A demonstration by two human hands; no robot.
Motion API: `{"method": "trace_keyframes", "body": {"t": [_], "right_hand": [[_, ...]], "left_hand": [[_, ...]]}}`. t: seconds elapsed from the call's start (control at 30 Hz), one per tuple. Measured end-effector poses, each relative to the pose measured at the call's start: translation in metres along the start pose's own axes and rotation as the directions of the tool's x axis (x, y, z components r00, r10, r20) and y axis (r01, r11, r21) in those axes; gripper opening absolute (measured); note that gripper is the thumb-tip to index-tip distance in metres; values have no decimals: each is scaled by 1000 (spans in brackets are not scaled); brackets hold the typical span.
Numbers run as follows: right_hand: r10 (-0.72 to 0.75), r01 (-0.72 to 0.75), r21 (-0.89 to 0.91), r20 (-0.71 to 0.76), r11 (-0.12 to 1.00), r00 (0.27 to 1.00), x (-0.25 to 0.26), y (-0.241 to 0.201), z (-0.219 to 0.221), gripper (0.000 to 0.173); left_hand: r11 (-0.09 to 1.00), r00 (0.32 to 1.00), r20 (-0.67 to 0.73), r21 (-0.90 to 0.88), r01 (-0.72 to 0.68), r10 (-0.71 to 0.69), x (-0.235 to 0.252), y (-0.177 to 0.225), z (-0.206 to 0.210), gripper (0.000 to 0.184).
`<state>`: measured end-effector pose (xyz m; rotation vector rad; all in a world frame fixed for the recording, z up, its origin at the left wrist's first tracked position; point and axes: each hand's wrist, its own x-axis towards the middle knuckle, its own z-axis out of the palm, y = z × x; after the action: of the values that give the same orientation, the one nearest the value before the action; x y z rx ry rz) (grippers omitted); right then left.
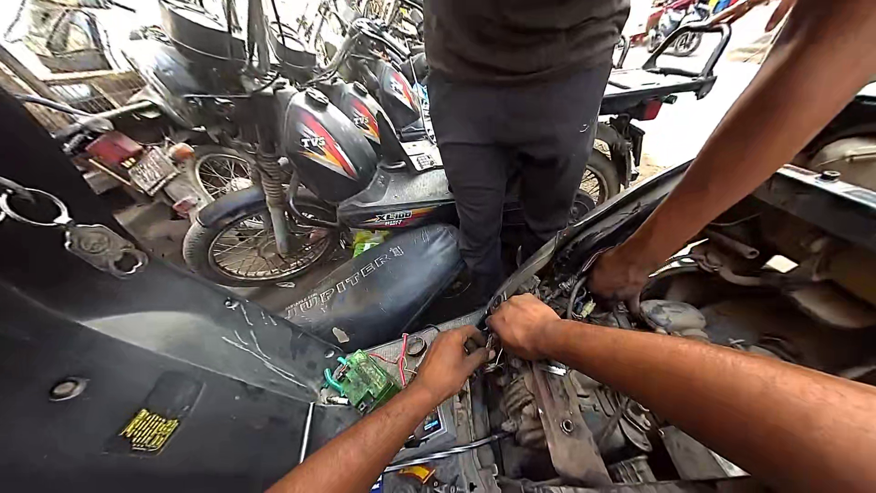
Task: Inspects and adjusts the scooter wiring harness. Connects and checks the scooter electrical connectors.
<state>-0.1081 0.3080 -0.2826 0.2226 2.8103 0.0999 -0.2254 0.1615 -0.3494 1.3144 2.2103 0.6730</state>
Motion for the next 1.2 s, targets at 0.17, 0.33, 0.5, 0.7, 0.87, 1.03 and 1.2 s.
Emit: {"method": "trace_keyframes", "body": {"t": [0.17,0.33,0.5,0.7,0.87,1.03,1.2], "right_hand": [[-4,4,18,-23,1000,1000,0,2,3,18],[20,-21,56,17,998,1000,5,8,0,23],[45,-48,93,30,995,999,7,6,-1,24],[35,-38,96,31,995,999,6,8,-2,25],[33,-38,92,53,995,998,8,11,-4,26],[61,-65,69,49,996,997,10,8,-4,27],[86,-88,77,25,993,996,10,5,-1,25]], "left_hand": [[938,1000,-13,345,16,-12,2,23,5,32],[897,997,3,435,-71,77,10,18,2,42],[911,999,-19,411,-35,47,17,19,13,50],[911,996,-41,410,-53,77,30,15,18,45],[889,978,-80,436,-139,192,33,-4,21,39],[921,933,-32,177,-348,359,37,-33,10,28],[917,916,59,37,-398,396,37,-39,-1,19]]}}
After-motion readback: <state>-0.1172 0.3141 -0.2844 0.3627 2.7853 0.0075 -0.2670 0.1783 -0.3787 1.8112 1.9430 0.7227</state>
